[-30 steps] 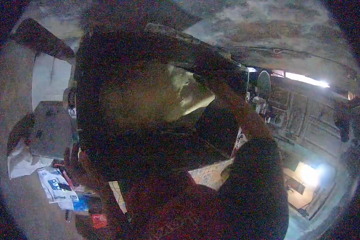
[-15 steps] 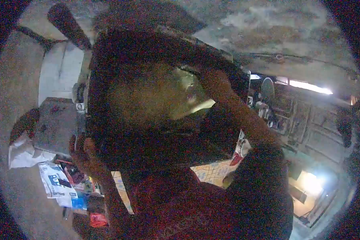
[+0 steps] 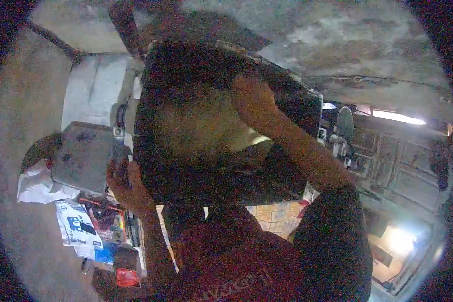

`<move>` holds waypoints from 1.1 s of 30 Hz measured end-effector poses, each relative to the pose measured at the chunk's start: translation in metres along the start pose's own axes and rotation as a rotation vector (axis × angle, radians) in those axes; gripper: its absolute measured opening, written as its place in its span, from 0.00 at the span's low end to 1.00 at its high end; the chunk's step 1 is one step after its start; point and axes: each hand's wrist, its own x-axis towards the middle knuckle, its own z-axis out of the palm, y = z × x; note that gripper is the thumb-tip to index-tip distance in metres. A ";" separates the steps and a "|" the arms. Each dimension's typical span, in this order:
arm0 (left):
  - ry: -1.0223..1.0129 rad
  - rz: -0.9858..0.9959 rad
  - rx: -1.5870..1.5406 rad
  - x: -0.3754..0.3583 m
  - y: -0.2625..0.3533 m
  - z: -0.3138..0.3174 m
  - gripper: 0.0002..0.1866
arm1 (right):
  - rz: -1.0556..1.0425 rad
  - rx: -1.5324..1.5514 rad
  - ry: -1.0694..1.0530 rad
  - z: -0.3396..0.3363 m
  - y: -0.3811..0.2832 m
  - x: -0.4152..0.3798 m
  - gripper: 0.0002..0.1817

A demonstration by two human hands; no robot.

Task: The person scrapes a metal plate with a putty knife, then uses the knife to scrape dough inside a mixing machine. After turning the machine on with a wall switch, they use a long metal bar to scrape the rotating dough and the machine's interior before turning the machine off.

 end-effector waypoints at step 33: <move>-0.030 -0.038 -0.014 0.003 0.002 0.002 0.26 | 0.608 0.344 -0.271 0.106 0.101 -0.095 0.19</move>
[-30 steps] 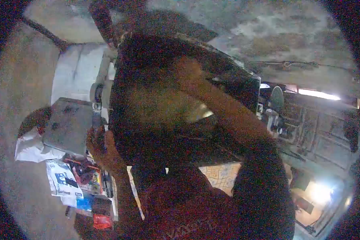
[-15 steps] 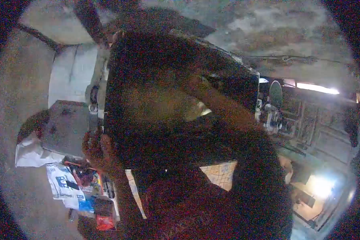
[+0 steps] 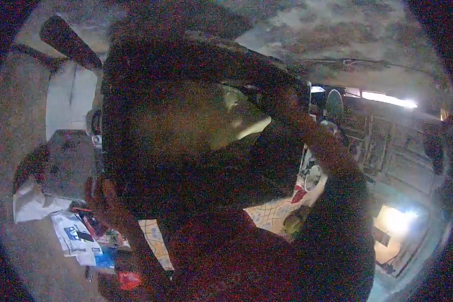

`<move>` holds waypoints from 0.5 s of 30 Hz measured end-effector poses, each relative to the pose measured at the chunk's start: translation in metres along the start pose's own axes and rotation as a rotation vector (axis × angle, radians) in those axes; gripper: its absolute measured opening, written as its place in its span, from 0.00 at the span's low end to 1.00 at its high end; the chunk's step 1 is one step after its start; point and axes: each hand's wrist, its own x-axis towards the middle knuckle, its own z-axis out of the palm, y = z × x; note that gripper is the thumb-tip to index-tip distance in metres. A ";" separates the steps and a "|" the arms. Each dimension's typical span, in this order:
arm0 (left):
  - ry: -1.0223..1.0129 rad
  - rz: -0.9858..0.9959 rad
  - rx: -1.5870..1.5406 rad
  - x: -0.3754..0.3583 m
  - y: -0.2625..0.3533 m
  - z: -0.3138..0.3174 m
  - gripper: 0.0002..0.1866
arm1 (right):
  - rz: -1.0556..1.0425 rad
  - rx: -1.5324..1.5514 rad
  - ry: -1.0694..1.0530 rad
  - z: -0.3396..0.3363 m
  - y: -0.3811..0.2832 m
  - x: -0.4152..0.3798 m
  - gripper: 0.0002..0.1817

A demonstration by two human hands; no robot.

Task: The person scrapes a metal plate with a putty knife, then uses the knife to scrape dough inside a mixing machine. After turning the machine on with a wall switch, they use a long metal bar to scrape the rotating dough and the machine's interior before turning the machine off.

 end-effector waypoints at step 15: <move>-0.018 -0.050 0.031 -0.002 0.007 -0.001 0.27 | -0.052 -0.195 -0.252 -0.024 0.011 0.008 0.19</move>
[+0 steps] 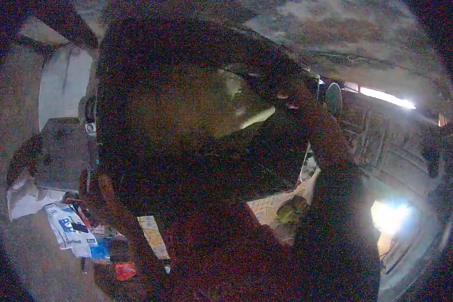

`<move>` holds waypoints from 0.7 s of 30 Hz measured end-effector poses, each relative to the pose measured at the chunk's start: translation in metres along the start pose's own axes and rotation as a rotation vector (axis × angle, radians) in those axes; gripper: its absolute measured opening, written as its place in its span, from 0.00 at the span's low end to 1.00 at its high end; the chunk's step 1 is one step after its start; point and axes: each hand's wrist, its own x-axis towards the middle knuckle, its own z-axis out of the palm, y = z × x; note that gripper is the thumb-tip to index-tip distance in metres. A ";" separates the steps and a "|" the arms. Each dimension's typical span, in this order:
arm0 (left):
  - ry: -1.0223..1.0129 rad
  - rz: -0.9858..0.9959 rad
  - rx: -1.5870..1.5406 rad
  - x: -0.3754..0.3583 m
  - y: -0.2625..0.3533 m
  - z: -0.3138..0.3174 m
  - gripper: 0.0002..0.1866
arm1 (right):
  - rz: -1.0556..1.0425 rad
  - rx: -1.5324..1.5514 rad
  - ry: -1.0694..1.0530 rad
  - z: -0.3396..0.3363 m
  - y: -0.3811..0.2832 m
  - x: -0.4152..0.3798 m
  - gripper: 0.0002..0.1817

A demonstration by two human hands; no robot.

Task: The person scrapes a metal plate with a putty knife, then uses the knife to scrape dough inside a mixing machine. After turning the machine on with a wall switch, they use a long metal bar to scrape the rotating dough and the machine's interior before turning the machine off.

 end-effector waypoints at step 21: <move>-0.005 0.034 -0.076 0.001 -0.007 0.000 0.22 | -0.485 -0.155 -0.160 -0.009 -0.154 -0.010 0.17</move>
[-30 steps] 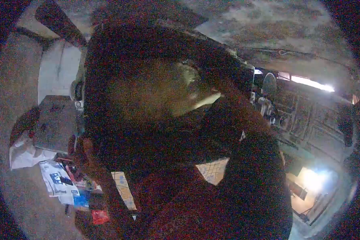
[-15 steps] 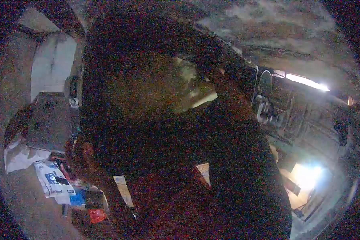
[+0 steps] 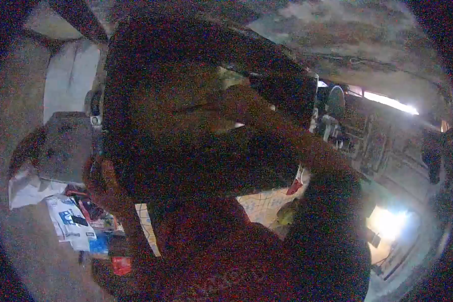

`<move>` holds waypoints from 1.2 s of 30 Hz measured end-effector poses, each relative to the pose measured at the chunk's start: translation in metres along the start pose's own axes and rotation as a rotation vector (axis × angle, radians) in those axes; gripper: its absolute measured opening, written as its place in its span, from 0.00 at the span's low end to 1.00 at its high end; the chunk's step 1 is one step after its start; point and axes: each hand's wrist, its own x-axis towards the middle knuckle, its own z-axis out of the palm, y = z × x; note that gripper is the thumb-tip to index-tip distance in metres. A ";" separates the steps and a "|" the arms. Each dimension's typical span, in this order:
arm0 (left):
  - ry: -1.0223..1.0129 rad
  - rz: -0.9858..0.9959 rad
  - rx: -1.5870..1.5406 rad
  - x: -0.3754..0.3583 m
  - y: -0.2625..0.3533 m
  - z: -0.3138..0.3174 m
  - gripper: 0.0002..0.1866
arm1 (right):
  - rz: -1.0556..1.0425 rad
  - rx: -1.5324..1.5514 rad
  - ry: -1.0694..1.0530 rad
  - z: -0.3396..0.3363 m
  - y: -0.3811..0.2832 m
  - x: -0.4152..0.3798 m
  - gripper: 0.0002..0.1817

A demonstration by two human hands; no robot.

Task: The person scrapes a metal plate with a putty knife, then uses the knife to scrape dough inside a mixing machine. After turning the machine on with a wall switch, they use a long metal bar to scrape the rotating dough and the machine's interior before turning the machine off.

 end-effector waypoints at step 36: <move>0.066 -0.047 -0.024 -0.002 0.007 0.005 0.17 | -0.210 0.022 0.357 0.089 0.065 0.022 0.17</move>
